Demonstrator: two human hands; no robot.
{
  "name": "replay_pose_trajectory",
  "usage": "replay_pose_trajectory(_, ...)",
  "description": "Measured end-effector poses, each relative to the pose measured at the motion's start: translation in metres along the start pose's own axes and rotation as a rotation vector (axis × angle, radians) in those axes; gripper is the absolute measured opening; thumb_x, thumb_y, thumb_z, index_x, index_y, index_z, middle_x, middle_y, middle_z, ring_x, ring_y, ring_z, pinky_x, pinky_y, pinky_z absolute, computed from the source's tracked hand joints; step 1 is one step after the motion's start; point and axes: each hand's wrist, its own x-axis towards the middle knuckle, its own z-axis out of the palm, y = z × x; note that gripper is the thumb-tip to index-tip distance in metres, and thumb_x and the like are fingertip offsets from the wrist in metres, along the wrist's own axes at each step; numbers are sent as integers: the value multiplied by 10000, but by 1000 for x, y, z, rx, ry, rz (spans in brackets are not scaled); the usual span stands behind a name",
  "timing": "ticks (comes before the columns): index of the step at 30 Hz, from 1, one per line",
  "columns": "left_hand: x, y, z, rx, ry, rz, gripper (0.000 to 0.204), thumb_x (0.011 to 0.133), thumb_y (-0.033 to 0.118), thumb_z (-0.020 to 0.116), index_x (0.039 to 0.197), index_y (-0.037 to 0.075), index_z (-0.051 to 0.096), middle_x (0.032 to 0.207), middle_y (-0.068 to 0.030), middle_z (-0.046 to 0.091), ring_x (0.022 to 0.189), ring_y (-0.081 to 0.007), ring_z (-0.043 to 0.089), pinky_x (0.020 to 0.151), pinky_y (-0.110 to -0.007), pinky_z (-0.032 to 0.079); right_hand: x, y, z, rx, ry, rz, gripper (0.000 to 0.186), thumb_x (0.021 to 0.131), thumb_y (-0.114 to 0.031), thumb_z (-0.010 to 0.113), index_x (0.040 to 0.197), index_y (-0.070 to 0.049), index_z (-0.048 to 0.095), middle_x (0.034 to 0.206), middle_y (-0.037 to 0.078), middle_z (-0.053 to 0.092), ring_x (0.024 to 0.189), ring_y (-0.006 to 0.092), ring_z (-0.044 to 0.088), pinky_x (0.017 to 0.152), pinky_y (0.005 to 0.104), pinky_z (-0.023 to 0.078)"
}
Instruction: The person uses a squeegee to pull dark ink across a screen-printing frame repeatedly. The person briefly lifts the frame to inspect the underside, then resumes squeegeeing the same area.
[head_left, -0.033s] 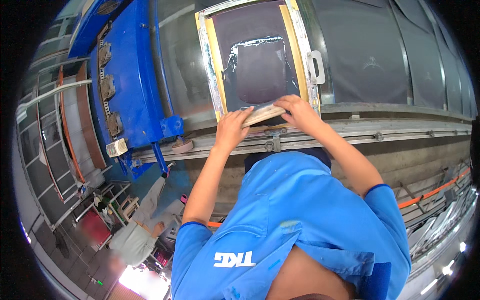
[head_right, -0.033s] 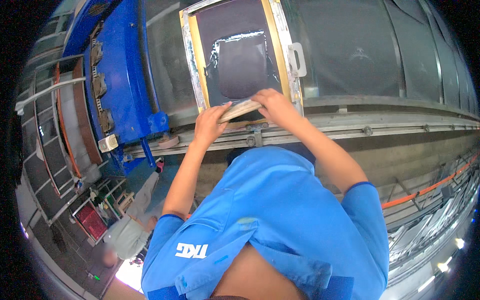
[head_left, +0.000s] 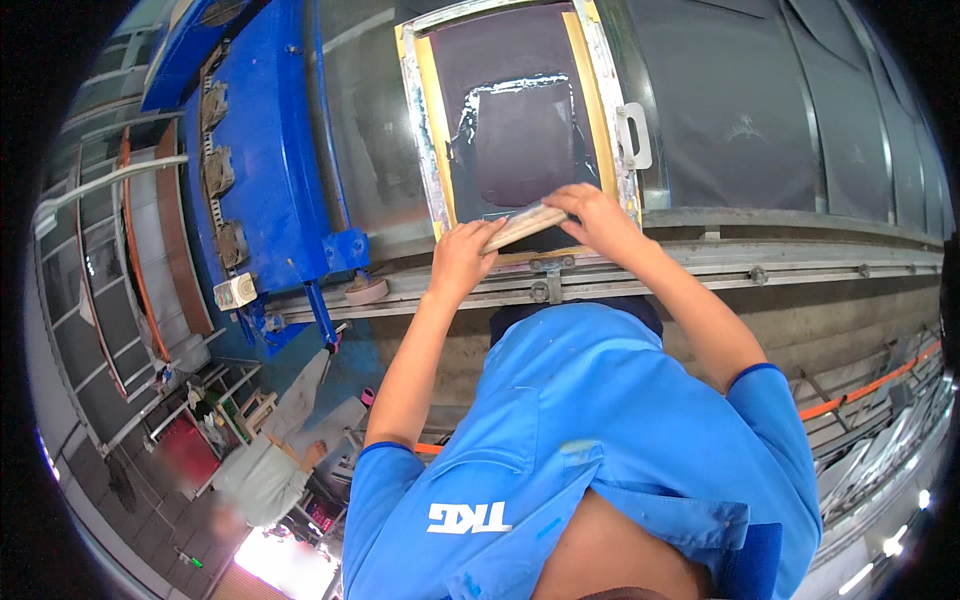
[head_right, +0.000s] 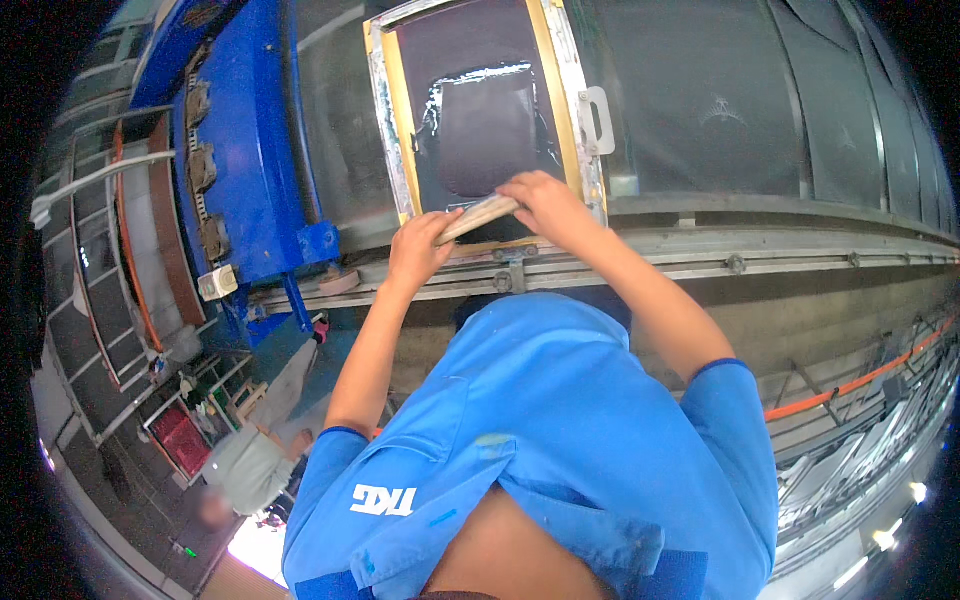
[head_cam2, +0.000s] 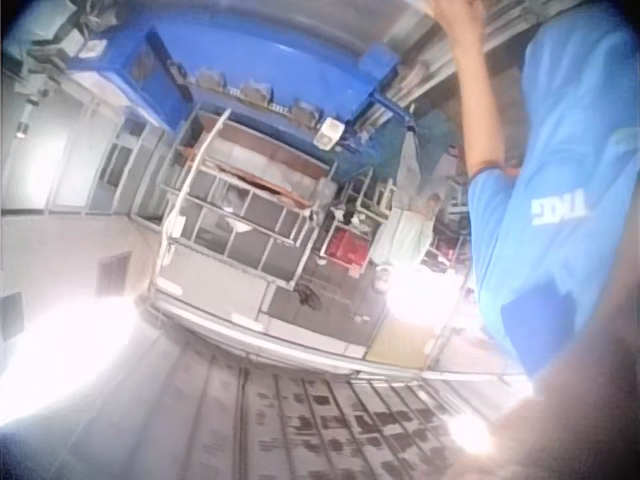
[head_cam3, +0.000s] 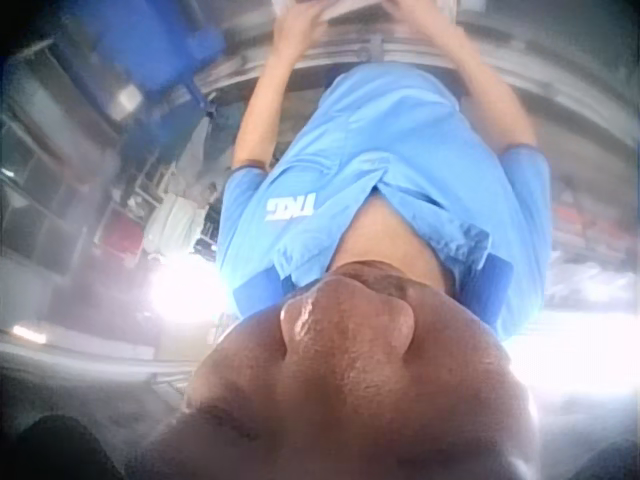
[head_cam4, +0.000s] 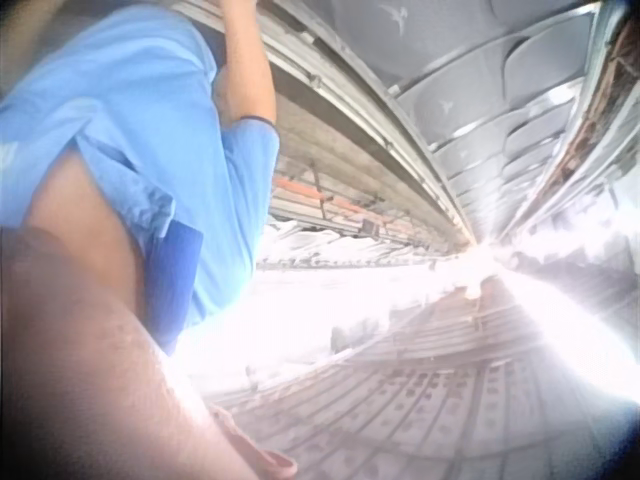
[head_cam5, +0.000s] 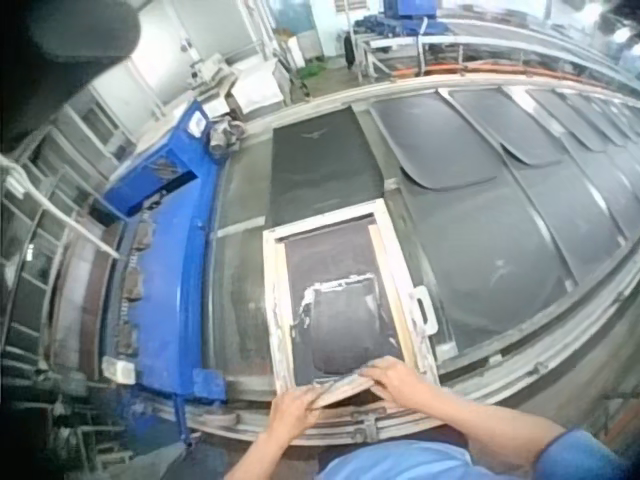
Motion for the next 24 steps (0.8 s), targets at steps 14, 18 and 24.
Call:
replay_pose_trajectory(14,37,2,47,-69,450,-574,319,898,243,624,1077,-20,648,968,-252,711,930,-462,674,844,-543,519,64,158,-37,101,632,635,442,917,-314,671,1324,-146,636,1209,216,689,1178,402,630,1016,466,471)
replay_pose_trajectory(18,93,19,49,-46,407,-505,417,869,232,684,1212,3,624,1118,-222,691,979,-441,663,865,-528,530,64,144,-50,154,681,633,391,920,-314,657,1282,-165,658,1125,218,727,1117,407,673,970,472,503)
replay_pose_trajectory(24,123,41,52,4,288,-292,548,779,112,727,1319,107,632,1243,-128,695,1099,-393,646,928,-492,520,68,124,-58,153,699,524,360,924,-305,668,1251,-155,670,1096,222,726,1094,412,674,949,464,503)
